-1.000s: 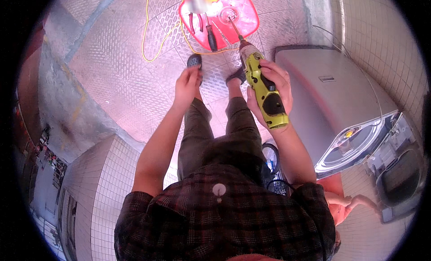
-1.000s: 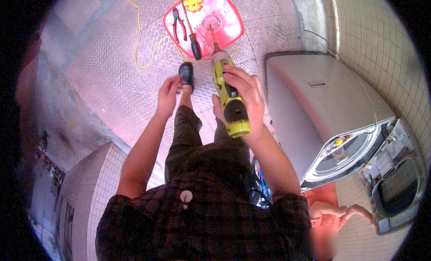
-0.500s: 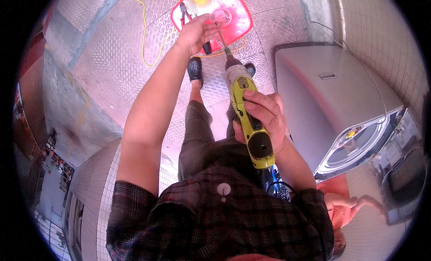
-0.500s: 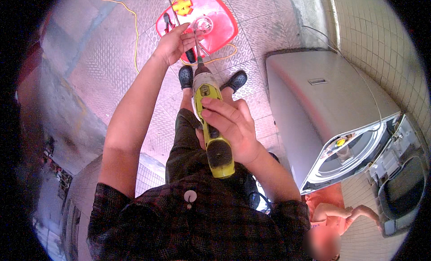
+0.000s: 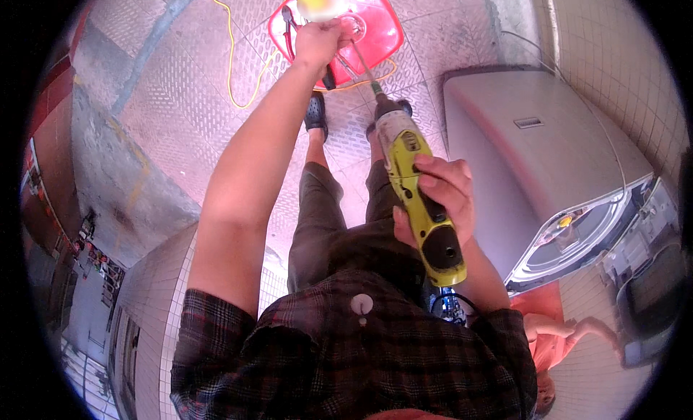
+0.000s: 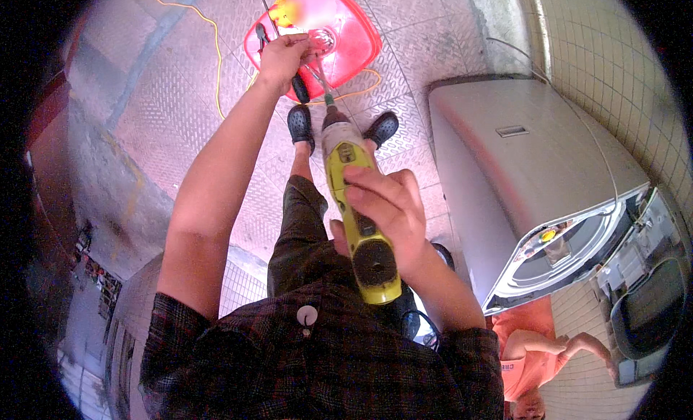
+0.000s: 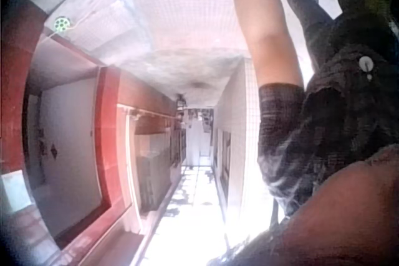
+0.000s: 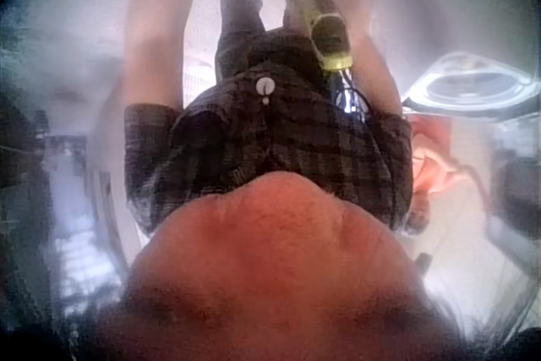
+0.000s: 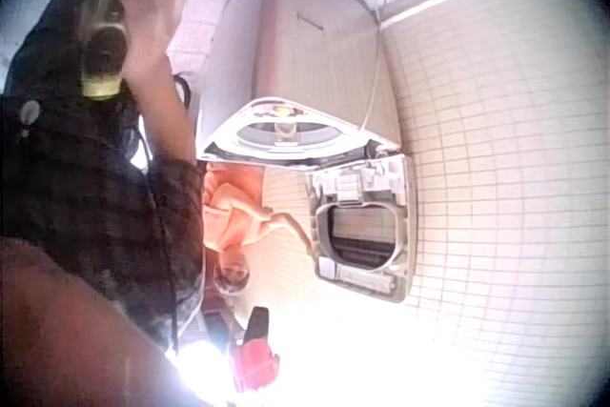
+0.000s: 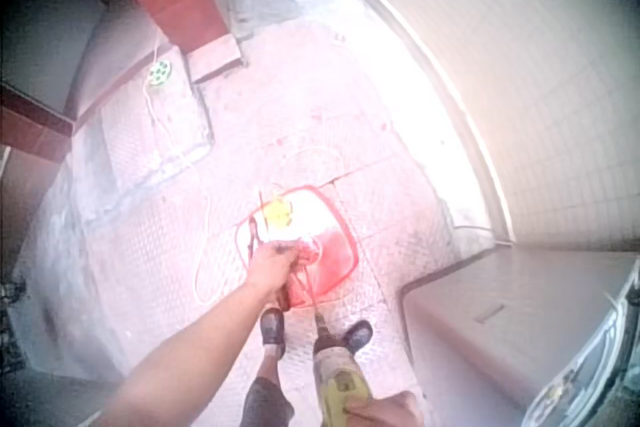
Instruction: The person uses a power drill to remove screws from the top panel of a washing machine. They then lift the top panel off with assistance from another person and place it on the floor.
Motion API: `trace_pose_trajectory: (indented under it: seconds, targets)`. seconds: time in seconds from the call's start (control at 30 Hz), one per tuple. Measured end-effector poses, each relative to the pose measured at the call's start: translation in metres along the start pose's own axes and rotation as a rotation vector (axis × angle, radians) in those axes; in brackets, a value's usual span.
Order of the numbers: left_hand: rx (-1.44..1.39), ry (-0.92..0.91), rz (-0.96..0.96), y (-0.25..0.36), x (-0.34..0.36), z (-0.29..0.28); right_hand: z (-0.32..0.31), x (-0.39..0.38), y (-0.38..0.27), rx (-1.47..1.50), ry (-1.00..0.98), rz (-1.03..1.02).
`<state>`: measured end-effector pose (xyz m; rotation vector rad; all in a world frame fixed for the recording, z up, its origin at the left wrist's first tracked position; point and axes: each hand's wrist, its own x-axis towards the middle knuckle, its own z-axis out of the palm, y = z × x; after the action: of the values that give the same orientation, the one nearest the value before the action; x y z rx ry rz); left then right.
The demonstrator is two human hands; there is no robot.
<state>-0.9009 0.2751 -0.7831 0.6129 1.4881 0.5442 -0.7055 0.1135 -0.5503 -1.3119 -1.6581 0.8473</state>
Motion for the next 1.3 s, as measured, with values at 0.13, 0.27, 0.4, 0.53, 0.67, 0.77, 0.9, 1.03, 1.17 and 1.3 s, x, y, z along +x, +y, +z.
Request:
trace_pose_trajectory:
  seconds: [0.13, 0.27, 0.4, 0.53, 0.67, 0.77, 0.9, 1.03, 1.17, 1.3]
  targets:
    - [-0.001, 0.040, 0.046, 0.000, -0.002, -0.002, -0.003, 0.001, 0.013, -0.043, 0.014, 0.016]
    - [0.017, 0.121, 0.200, -0.013, -0.016, -0.011, 0.005, 0.003, 0.025, -0.043, 0.030, 0.111]
    - [-0.129, 0.201, 0.193, -0.055, -0.057, -0.029, 0.016, 0.014, 0.030, -0.071, 0.025, 0.158]
    - [-0.181, 0.321, 0.049, -0.130, -0.109, -0.047, 0.027, 0.024, 0.034, -0.031, 0.029, 0.190]
    - [0.403, 0.295, -0.030, -0.234, -0.157, -0.090, 0.034, 0.031, 0.034, -0.007, 0.011, 0.221]
    - [0.464, 0.202, -0.191, -0.246, -0.186, -0.102, 0.039, 0.032, 0.037, -0.008, 0.021, 0.228]
    - [0.583, 0.144, -0.252, -0.243, -0.202, -0.115, 0.045, 0.036, 0.041, -0.015, 0.059, 0.225]
    - [0.557, 0.117, -0.207, -0.255, -0.203, -0.129, 0.051, 0.037, 0.041, 0.003, 0.074, 0.247]
    - [0.475, 0.118, -0.215, -0.250, -0.199, -0.127, 0.055, 0.038, 0.040, -0.013, 0.052, 0.251]
    - [0.470, 0.125, -0.131, -0.259, -0.192, -0.122, 0.059, 0.041, 0.039, -0.010, 0.050, 0.251]
